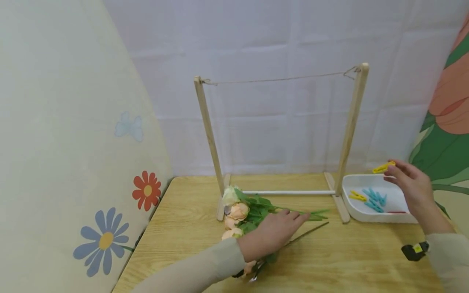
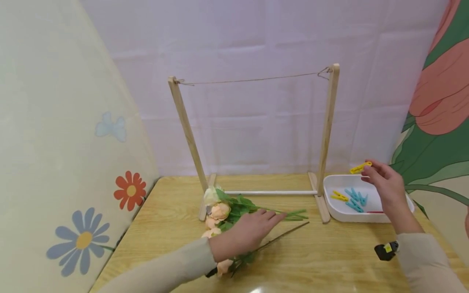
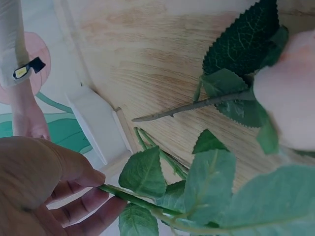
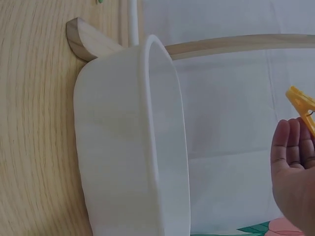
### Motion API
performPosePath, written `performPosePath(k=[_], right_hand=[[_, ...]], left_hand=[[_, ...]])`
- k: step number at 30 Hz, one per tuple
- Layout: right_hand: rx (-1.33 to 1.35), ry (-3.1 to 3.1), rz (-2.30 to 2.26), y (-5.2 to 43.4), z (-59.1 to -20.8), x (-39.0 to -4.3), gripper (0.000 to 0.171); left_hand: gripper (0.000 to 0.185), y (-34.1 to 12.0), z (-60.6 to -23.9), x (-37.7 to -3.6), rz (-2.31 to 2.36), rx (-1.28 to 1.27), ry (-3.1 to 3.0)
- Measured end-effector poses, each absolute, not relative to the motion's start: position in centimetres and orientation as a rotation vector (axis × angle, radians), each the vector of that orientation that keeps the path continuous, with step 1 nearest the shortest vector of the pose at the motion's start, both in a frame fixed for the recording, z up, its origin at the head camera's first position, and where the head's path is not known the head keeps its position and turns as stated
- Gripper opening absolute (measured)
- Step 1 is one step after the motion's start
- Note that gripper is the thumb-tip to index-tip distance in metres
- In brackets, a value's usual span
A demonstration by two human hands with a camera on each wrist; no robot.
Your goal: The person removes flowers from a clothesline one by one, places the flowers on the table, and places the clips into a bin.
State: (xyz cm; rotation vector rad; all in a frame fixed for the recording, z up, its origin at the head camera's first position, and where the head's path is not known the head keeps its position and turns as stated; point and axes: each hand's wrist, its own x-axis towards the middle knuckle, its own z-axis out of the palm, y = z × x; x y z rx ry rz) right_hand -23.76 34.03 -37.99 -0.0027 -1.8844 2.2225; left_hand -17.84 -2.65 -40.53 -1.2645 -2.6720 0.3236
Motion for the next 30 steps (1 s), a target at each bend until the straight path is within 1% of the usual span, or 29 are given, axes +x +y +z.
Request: performPosePath(k=[4, 10, 16, 19, 23, 24, 30], right_hand=[[-0.022, -1.944, 2.16, 34.7, -38.3, -23.8, 0.038], [-0.001, -1.855, 2.224, 35.8, -38.7, -23.8, 0.027], [-0.1, -1.944, 2.134, 36.6, -39.2, -23.8, 0.026], [-0.223, -2.084, 1.954, 36.9, -39.8, -23.8, 0.034], [-0.357, -2.219, 1.775, 37.2, -40.3, -23.9, 0.056], [-0.373, -2.237, 1.753, 37.4, -40.4, -23.9, 0.059], [-0.398, -2.259, 1.725, 38.2, -41.2, -23.9, 0.061]], left_hand=[[0.069, -2.6, -40.9, -18.5, 0.298, -1.272, -2.656], [0.067, -2.5, -41.3, -19.0, 0.294, -1.29, -2.647], [0.063, -2.3, -41.4, -19.0, 0.299, -1.294, -2.638], [0.063, -2.2, -41.5, -19.0, 0.301, -1.294, -2.664], [0.063, -2.0, -41.5, -19.1, 0.308, -1.291, -2.698], [0.062, -1.9, -41.5, -19.2, 0.311, -1.29, -2.704], [0.063, -1.6, -41.7, -19.4, 0.346, -1.289, -2.748]])
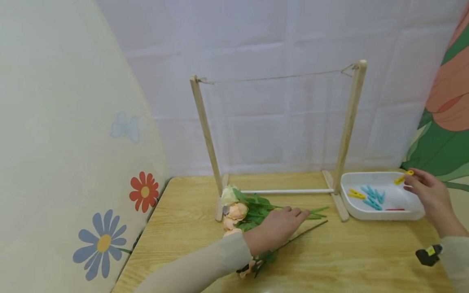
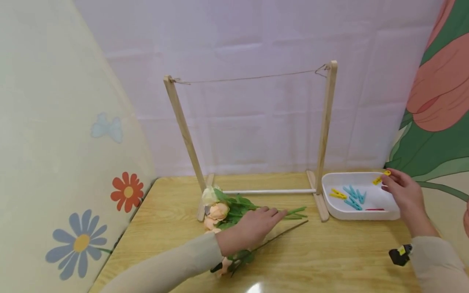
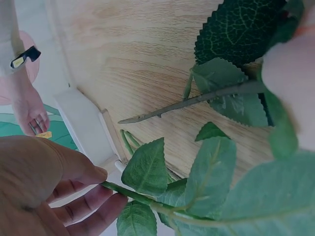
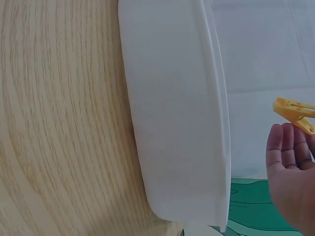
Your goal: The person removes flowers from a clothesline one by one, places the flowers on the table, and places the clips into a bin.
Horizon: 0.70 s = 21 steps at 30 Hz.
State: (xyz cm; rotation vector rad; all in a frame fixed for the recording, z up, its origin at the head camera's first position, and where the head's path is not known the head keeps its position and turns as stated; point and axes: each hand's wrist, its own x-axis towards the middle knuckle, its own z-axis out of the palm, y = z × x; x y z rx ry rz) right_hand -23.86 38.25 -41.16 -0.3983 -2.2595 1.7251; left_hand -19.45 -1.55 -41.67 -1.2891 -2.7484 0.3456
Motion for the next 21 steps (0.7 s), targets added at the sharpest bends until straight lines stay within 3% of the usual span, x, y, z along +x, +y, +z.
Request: performPosePath(k=[9, 21], right_hand=[[-0.52, -2.432, 1.511, 39.1, -41.9, -24.3, 0.068], [-0.519, -2.395, 1.564, 39.2, -42.5, -24.8, 0.063]], left_hand=[[0.062, -1.2, -42.1, -19.7, 0.368, -1.32, -2.72], [0.062, -1.4, -41.8, -19.6, 0.422, -1.305, -2.733]])
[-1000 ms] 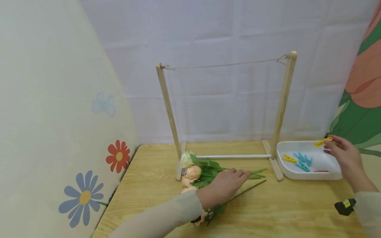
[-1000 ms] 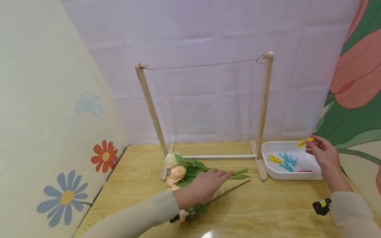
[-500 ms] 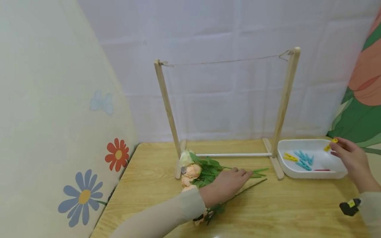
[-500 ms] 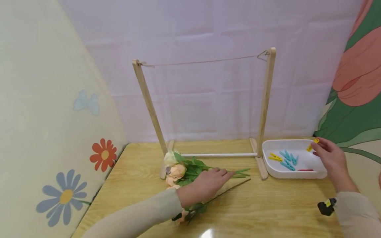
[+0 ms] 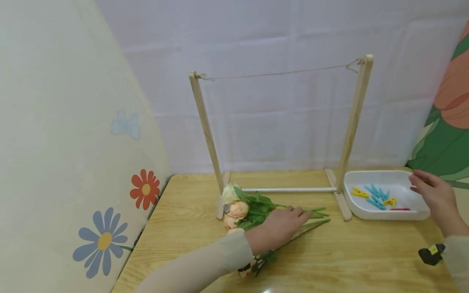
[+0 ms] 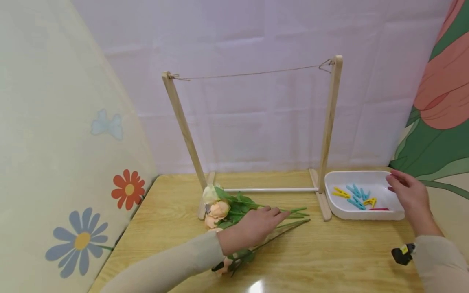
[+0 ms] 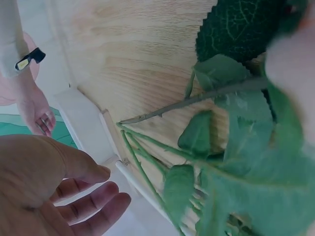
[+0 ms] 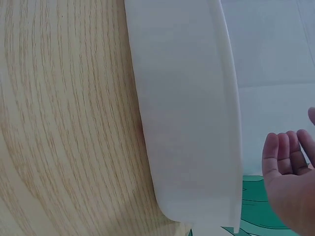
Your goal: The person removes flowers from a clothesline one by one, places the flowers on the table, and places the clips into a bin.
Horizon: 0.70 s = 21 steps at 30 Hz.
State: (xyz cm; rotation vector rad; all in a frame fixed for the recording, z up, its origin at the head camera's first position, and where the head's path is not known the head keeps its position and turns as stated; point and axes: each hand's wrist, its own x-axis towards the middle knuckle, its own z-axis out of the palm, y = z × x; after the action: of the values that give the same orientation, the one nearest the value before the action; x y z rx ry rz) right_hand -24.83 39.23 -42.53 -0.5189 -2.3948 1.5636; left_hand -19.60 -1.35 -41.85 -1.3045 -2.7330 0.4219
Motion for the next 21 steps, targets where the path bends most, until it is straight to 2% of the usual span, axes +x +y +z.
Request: performPosePath(k=[6, 13, 17, 21], right_hand=[[-0.497, -2.374, 1.603, 38.7, -42.3, -24.8, 0.062], [-0.489, -2.579, 1.358, 37.3, -41.8, -24.6, 0.065], [-0.312, -2.671, 1.138, 36.6, -42.0, -24.1, 0.063], [0.008, -2.665, 0.961, 36.3, -42.0, -23.7, 0.051]], left_hand=[[0.061, -2.5, -41.2, -19.7, 0.396, -1.27, -2.776], [0.054, -6.0, -40.3, -20.1, 0.312, -1.294, -2.696], [0.051, -8.6, -39.5, -20.3, 0.205, -1.283, -2.603], [0.054, -11.2, -38.7, -20.6, 0.11, -1.249, -2.498]])
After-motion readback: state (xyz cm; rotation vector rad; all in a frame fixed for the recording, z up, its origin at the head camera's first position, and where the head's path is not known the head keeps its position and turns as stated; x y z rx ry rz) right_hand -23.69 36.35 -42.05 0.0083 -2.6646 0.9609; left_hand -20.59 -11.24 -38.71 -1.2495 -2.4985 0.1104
